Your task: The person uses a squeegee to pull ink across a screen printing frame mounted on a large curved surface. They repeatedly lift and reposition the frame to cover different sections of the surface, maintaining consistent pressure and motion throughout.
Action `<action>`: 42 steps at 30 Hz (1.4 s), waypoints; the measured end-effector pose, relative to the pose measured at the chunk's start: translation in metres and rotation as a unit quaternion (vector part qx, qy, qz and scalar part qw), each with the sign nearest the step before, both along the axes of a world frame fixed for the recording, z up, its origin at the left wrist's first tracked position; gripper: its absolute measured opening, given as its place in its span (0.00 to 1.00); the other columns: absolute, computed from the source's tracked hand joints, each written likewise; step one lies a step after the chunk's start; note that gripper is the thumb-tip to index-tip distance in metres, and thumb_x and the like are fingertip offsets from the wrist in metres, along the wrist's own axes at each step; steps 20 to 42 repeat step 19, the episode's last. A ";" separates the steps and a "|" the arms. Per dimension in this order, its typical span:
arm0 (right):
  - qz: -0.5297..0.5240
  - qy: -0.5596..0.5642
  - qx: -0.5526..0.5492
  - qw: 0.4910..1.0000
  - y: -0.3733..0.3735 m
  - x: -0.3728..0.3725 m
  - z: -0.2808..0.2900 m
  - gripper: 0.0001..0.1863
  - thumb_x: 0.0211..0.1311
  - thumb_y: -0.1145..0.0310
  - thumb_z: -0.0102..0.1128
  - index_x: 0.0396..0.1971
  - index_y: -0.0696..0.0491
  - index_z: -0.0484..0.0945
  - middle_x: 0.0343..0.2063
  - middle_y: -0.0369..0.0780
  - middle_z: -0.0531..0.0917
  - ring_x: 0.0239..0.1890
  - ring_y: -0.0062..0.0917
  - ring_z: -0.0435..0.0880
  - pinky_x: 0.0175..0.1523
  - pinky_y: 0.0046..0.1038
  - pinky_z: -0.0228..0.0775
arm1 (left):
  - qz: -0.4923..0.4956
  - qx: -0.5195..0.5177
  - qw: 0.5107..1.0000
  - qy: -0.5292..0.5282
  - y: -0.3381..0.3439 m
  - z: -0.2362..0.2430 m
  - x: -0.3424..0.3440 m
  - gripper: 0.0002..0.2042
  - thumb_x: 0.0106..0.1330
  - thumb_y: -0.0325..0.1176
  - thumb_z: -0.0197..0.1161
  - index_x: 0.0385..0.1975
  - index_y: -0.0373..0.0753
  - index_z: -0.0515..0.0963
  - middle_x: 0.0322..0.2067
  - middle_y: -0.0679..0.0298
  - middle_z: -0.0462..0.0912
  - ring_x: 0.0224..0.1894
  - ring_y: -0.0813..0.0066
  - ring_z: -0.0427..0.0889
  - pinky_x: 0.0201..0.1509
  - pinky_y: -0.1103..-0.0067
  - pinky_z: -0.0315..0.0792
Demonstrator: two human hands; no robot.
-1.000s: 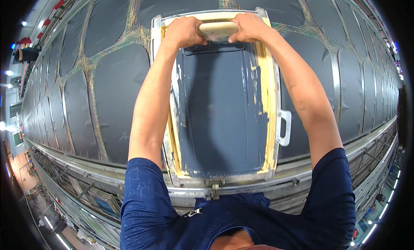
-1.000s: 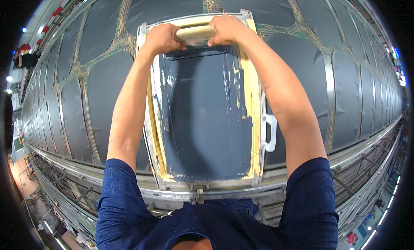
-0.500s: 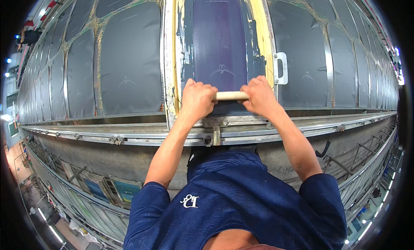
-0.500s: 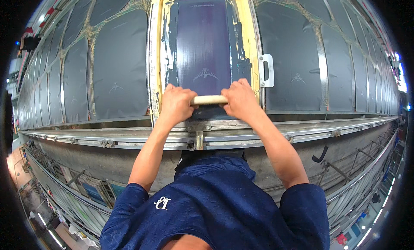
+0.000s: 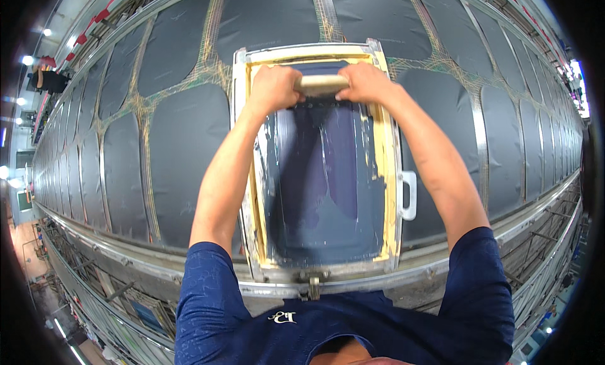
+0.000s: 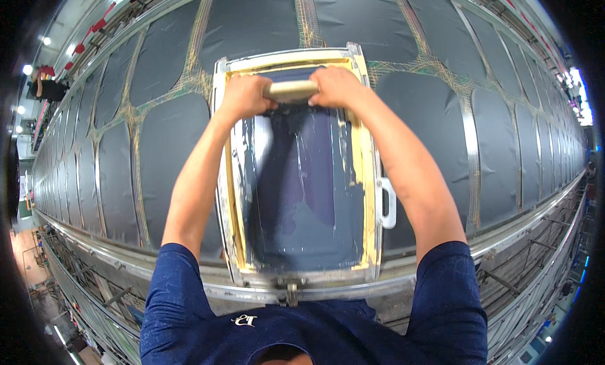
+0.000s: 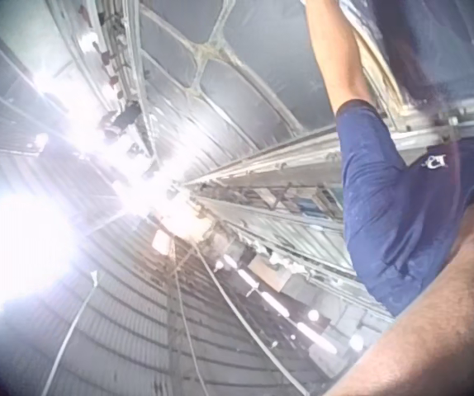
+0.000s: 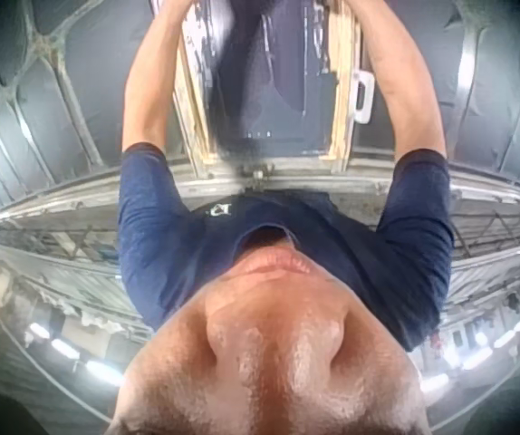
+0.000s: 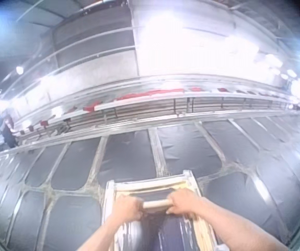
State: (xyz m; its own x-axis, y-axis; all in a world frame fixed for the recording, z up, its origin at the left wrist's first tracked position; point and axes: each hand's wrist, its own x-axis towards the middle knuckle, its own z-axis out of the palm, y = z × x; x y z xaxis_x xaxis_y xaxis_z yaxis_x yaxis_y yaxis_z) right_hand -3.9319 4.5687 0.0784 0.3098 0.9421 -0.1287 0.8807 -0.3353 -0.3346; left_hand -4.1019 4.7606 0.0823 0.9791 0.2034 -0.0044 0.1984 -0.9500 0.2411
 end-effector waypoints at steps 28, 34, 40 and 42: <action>0.003 -0.022 -0.019 1.000 0.039 0.046 -0.022 0.22 0.46 0.59 0.80 0.42 0.51 0.88 0.35 0.52 0.88 0.44 0.45 0.88 0.54 0.41 0.77 | 0.036 0.010 0.999 0.035 0.024 -0.015 0.040 0.22 0.47 0.48 0.81 0.44 0.53 0.89 0.37 0.55 0.90 0.45 0.50 0.87 0.55 0.63 0.79; 0.003 -0.022 -0.019 1.000 0.039 0.046 -0.022 0.22 0.46 0.59 0.80 0.42 0.51 0.88 0.35 0.52 0.88 0.44 0.45 0.88 0.54 0.41 0.77 | 0.036 0.010 0.999 0.035 0.024 -0.015 0.040 0.22 0.47 0.48 0.81 0.44 0.53 0.89 0.37 0.55 0.90 0.45 0.50 0.87 0.55 0.63 0.79; 0.003 -0.022 -0.019 1.000 0.039 0.046 -0.022 0.22 0.46 0.59 0.80 0.42 0.51 0.88 0.35 0.52 0.88 0.44 0.45 0.88 0.54 0.41 0.77 | 0.036 0.010 0.999 0.035 0.024 -0.015 0.040 0.22 0.47 0.48 0.81 0.44 0.53 0.89 0.37 0.55 0.90 0.45 0.50 0.87 0.55 0.63 0.79; 0.003 -0.022 -0.019 1.000 0.039 0.046 -0.022 0.22 0.46 0.59 0.80 0.42 0.51 0.88 0.35 0.52 0.88 0.44 0.45 0.88 0.54 0.41 0.77 | 0.036 0.010 0.999 0.035 0.024 -0.015 0.040 0.22 0.47 0.48 0.81 0.44 0.53 0.89 0.37 0.55 0.90 0.45 0.50 0.87 0.55 0.63 0.79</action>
